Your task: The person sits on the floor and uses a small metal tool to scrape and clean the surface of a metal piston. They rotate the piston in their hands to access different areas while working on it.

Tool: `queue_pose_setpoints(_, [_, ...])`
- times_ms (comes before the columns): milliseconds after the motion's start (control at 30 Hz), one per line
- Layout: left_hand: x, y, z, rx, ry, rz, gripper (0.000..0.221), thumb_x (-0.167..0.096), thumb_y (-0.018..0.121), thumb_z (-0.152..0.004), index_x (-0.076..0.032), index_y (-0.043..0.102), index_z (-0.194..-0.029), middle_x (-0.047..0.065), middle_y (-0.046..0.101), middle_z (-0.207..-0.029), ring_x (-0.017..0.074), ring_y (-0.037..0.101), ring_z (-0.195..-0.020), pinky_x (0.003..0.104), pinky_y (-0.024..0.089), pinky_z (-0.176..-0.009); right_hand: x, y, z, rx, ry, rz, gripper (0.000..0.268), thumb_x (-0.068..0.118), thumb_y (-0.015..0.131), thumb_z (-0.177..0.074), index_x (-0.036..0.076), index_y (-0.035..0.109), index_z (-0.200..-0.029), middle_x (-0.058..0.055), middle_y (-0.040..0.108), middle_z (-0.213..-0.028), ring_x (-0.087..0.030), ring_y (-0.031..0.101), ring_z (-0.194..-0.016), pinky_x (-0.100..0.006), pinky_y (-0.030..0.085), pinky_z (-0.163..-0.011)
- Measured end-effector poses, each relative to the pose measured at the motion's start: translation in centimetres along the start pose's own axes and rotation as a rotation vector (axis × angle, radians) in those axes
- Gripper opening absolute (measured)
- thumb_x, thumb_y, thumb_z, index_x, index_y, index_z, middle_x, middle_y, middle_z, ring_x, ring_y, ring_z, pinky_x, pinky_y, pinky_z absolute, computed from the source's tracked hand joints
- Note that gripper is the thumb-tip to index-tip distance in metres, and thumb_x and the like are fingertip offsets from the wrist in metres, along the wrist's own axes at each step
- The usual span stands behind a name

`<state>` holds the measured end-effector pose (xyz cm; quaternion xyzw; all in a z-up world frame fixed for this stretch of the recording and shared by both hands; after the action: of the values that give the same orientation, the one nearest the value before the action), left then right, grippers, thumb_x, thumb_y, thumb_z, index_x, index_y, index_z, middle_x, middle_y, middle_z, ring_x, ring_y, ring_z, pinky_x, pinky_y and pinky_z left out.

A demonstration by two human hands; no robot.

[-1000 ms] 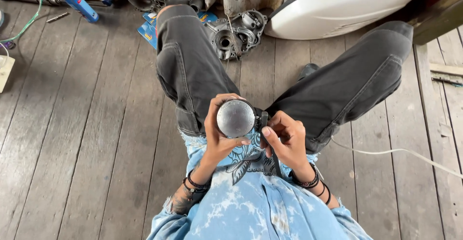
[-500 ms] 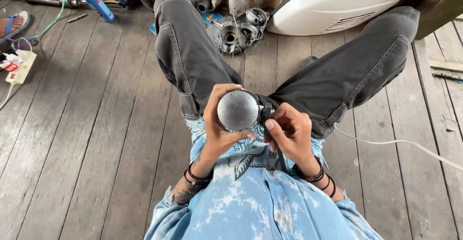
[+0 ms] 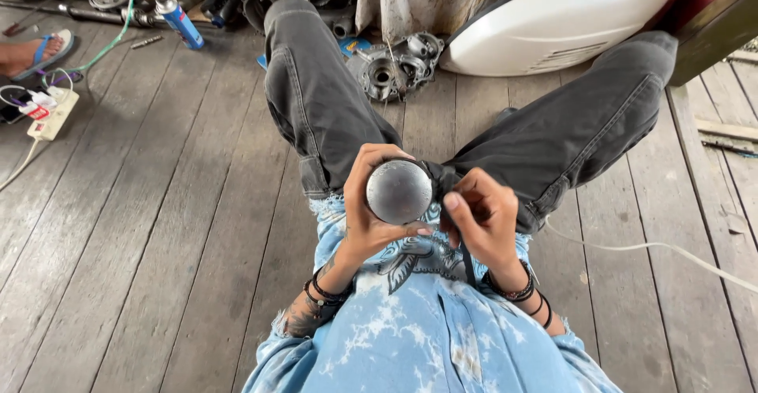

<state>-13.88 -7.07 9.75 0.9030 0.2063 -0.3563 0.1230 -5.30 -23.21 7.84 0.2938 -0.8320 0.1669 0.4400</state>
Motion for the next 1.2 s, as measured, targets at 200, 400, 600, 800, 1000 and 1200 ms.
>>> queue_pose_setpoints(200, [2.2, -0.1, 0.0, -0.024, -0.044, 0.136, 0.083, -0.029, 0.095, -0.07, 0.001, 0.044, -0.128, 0.022, 0.066, -0.117, 0.0309, 0.065, -0.114, 0.049, 0.046, -0.1, -0.6, 1.0, -0.4, 0.052, -0.009, -0.052, 0.02, 0.008, 0.069, -0.096, 0.0, 0.064, -0.078, -0.011, 0.066, -0.047, -0.012, 0.058, -0.029, -0.021, 0.046, -0.031])
queue_pose_setpoints(400, [4.3, 0.7, -1.0, 0.03, -0.079, 0.161, 0.084, -0.023, 0.096, -0.069, 0.002, 0.043, -0.13, 0.025, 0.066, -0.115, 0.0331, 0.067, -0.111, 0.05, 0.048, -0.096, -2.8, -0.7, -2.7, -0.053, 0.037, -0.027, 0.026, 0.008, 0.06, -0.102, -0.001, 0.061, -0.078, -0.013, 0.064, -0.046, -0.012, 0.056, -0.029, -0.022, 0.046, -0.03])
queue_pose_setpoints(600, [7.5, 0.7, -2.9, 0.019, -0.153, 0.105, 0.081, -0.018, 0.093, -0.074, -0.001, 0.041, -0.134, 0.022, 0.067, -0.118, 0.0315, 0.066, -0.114, 0.052, 0.047, -0.097, -5.2, -1.4, -4.8, -0.04, 0.119, -0.058, 0.024, 0.007, 0.063, -0.099, -0.002, 0.061, -0.077, -0.014, 0.065, -0.045, -0.014, 0.056, -0.028, -0.024, 0.046, -0.029])
queue_pose_setpoints(800, [13.0, -0.1, -5.0, -0.03, -0.247, 0.098, 0.086, -0.028, 0.096, -0.071, -0.003, 0.042, -0.133, 0.02, 0.066, -0.12, 0.0304, 0.065, -0.115, 0.051, 0.048, -0.096, -9.3, -1.7, -7.9, -0.006, 0.223, -0.09, 0.022, 0.005, 0.065, -0.097, -0.002, 0.062, -0.076, -0.015, 0.067, -0.047, -0.015, 0.059, -0.03, -0.026, 0.049, -0.033])
queue_pose_setpoints(1000, [15.4, 0.9, -7.1, 0.052, -0.281, 0.04, 0.068, -0.042, 0.079, -0.088, -0.011, 0.042, -0.136, 0.01, 0.058, -0.125, 0.0261, 0.064, -0.113, 0.04, 0.052, -0.098, -10.9, -2.8, -11.9, -0.011, 0.244, 0.039, 0.038, 0.033, 0.059, -0.103, 0.011, 0.048, -0.074, -0.003, 0.058, -0.05, -0.008, 0.047, -0.031, -0.022, 0.038, -0.034])
queue_pose_setpoints(1200, [18.2, -0.3, -7.0, -0.052, -0.351, -0.05, 0.08, -0.044, 0.085, -0.077, -0.011, 0.046, -0.139, 0.011, 0.059, -0.134, 0.0273, 0.065, -0.116, 0.038, 0.056, -0.096, -12.3, -2.5, -12.1, 0.088, 0.247, 0.06, 0.034, 0.028, 0.058, -0.105, 0.01, 0.048, -0.078, -0.005, 0.065, -0.056, -0.008, 0.051, -0.034, -0.02, 0.041, -0.035])
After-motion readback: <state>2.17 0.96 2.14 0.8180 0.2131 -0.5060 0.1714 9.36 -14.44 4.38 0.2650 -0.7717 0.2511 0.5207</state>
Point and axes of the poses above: each hand's wrist, its own z-axis away from the middle knuckle, its own y-axis out of the palm, x = y × z, the point moved 3 cm from there along -z, towards the middle knuckle
